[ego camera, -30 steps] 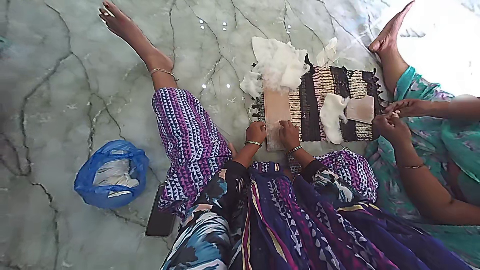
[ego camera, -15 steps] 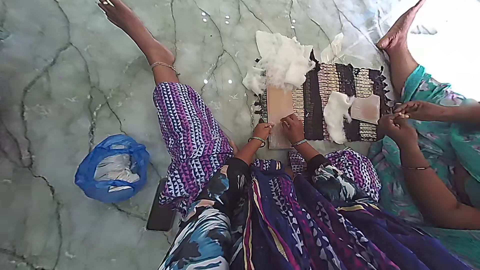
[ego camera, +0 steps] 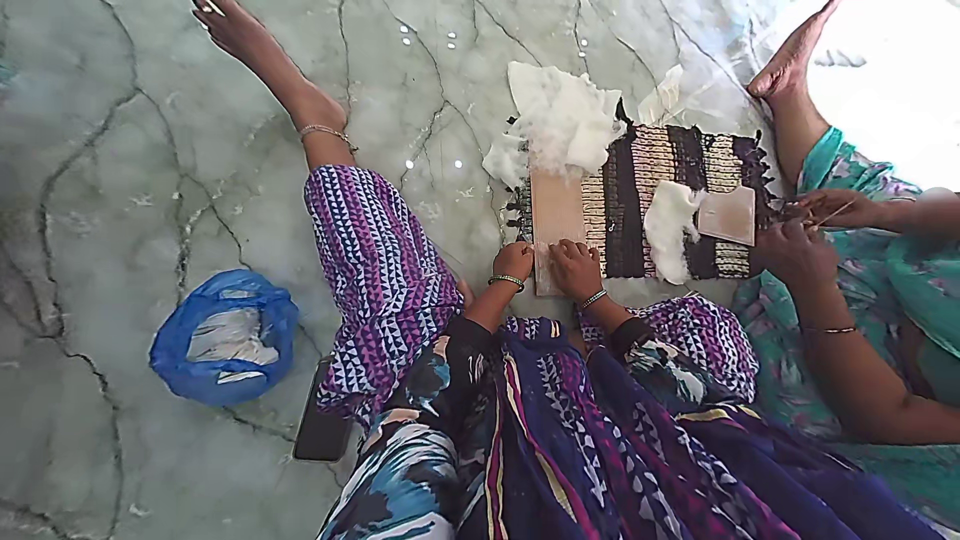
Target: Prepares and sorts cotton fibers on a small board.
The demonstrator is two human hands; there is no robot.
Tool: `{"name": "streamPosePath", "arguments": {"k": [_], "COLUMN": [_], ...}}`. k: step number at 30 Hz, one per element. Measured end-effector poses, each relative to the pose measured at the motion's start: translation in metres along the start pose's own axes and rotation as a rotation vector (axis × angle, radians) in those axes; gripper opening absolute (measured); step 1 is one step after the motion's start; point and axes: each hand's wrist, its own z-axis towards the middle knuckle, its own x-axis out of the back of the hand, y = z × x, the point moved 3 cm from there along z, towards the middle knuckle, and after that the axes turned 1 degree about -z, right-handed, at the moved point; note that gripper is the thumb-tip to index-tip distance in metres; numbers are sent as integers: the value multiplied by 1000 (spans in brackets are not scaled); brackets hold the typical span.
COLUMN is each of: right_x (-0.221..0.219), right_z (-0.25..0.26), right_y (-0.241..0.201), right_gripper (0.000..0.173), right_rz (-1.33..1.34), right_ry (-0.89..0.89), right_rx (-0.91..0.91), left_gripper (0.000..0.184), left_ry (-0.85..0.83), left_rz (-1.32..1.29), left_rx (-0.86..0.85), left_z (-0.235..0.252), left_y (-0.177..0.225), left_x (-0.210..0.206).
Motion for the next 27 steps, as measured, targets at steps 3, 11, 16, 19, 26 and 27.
{"name": "streamPosePath", "arguments": {"k": [3,11,16,19,26,27], "right_x": [0,3,7,8,6,7], "right_z": [-3,-4,-7,-6,-5,-5], "right_y": [-3,-4,0,3,3,4], "right_gripper": [48,62,64,54,42,43], "right_rz": [-15,-14,122,149,93,99], "right_ry": [-96,-203,-80,-28,-51,-36], "right_rx": [-72,-159,-201,-209,-192,-194], "left_gripper": [44,42,40,39,36,36], "left_ry": [-37,-72,-77,-70,-76,-71], "left_rz": [104,149,152,148,181,186], "left_rx": [44,82,74,43,42,40], "left_z": [-4,-6,-6,-7,-10,-10], "left_y": [-3,-4,-4,-1,4,5], "left_x": [0,-1,-3,-5,-15,-15]}}
